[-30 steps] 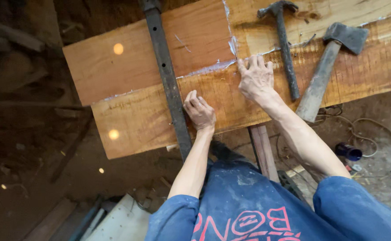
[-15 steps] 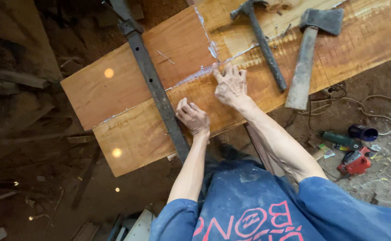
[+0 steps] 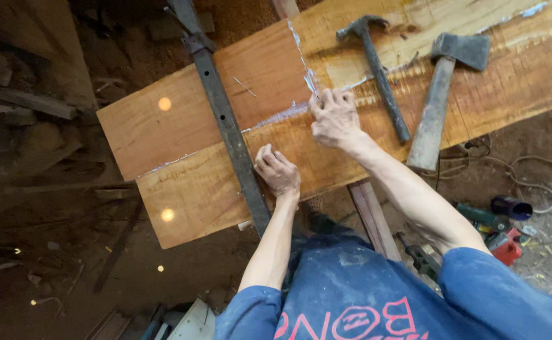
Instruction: The person aligns two wooden planks on a workbench and secures them with a metal bar clamp. They use a hammer to drive nails into the wood and tighten the clamp with a wrench. The person then uses an axe to split a small piece of wood and removes excess glue from the seam.
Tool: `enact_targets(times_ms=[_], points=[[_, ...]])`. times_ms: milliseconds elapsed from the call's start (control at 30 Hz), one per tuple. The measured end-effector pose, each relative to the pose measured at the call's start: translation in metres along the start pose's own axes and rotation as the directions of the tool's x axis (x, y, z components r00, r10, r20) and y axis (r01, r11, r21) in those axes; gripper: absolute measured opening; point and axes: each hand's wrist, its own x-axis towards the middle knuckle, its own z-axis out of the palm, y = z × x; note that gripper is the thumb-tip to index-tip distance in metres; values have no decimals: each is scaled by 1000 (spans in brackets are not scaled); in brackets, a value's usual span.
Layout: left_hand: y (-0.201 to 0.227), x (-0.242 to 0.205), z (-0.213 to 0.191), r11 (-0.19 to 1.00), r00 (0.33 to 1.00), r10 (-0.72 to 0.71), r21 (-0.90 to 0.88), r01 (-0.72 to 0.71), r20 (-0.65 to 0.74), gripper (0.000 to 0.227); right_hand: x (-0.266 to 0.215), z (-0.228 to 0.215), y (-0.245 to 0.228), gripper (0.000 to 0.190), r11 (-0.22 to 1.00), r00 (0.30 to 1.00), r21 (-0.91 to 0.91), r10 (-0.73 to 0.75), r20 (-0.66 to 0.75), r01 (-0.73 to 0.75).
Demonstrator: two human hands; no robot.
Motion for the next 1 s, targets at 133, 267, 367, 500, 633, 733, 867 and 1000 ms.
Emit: enact_targets(times_ms=[133, 267, 367, 500, 633, 733, 867, 1000], points=[[-1, 2, -4, 999, 1000, -19, -33, 19, -2, 26, 17, -5, 5, 71, 990, 995, 118, 84, -45, -79], [-1, -1, -4, 999, 1000, -29, -42, 29, -3, 25, 27, 4, -3, 80, 986, 977, 52, 165, -137, -159], [-1, 7, -3, 999, 1000, -25, -28, 24, -18, 23, 16, 8, -11, 91, 986, 976, 21, 167, -137, -166], [0, 0, -6, 998, 999, -34, -45, 34, -8, 23, -26, 14, -10, 93, 986, 986, -30, 166, -34, -167], [-1, 6, -7, 999, 999, -33, -33, 33, -9, 23, -18, 12, -9, 89, 977, 975, -12, 210, -69, -211], [0, 5, -6, 998, 999, -44, -40, 43, -11, 23, 19, 13, -11, 89, 962, 958, 73, 270, -99, -263], [-1, -5, -8, 998, 998, -54, -38, 54, -18, 23, 35, 23, -30, 84, 983, 980, 87, 171, -99, -163], [-1, 0, -8, 997, 999, -44, -58, 43, -27, 23, 6, 15, -32, 71, 991, 989, 83, 117, -92, -109]])
